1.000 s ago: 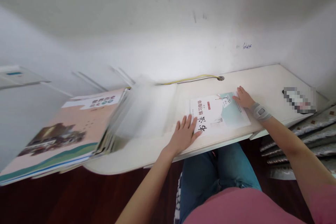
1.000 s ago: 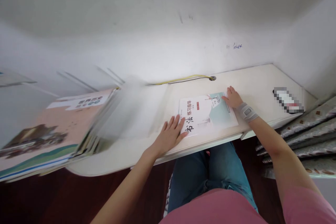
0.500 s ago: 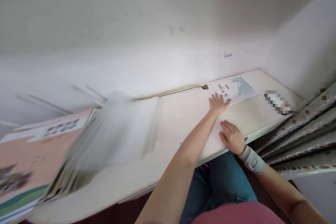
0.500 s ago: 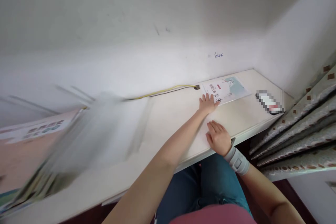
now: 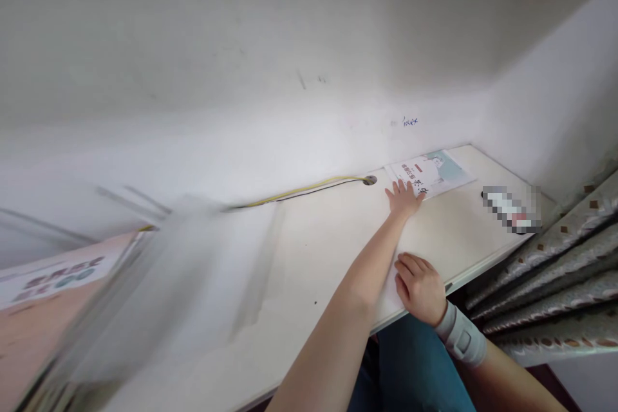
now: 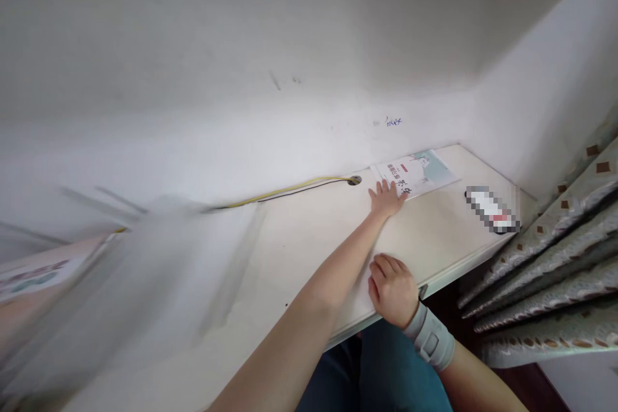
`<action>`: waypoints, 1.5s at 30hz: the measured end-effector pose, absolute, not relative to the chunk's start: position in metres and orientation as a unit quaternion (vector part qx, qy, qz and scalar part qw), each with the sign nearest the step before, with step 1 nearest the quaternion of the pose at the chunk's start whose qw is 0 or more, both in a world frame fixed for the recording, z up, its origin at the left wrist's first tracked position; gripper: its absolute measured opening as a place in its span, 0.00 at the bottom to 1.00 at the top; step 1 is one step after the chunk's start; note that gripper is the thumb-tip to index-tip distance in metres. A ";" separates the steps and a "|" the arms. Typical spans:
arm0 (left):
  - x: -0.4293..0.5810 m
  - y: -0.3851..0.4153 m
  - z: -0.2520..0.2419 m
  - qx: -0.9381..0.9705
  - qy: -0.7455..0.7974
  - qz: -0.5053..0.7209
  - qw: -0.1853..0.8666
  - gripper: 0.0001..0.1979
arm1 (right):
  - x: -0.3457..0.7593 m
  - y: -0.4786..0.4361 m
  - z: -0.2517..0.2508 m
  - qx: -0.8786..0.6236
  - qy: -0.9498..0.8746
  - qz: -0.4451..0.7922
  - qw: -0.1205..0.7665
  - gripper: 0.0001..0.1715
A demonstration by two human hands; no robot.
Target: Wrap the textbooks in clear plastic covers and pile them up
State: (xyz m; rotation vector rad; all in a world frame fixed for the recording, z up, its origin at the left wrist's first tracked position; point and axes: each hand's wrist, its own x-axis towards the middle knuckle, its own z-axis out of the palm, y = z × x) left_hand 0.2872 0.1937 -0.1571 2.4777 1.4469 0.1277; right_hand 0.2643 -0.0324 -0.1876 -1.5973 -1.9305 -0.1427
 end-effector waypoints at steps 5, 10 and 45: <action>0.250 0.168 -0.140 0.856 0.478 0.138 0.141 0.19 | 0.272 -0.033 -0.187 -0.592 -0.742 -0.062 0.309 0.17; 0.149 0.134 -0.125 0.832 0.518 0.147 0.133 0.16 | 0.280 -0.035 -0.187 -0.575 -0.757 -0.076 0.299 0.17; -0.028 0.052 -0.059 0.663 0.680 0.245 0.192 0.15 | 0.205 -0.042 -0.181 -0.521 -0.750 0.054 0.405 0.42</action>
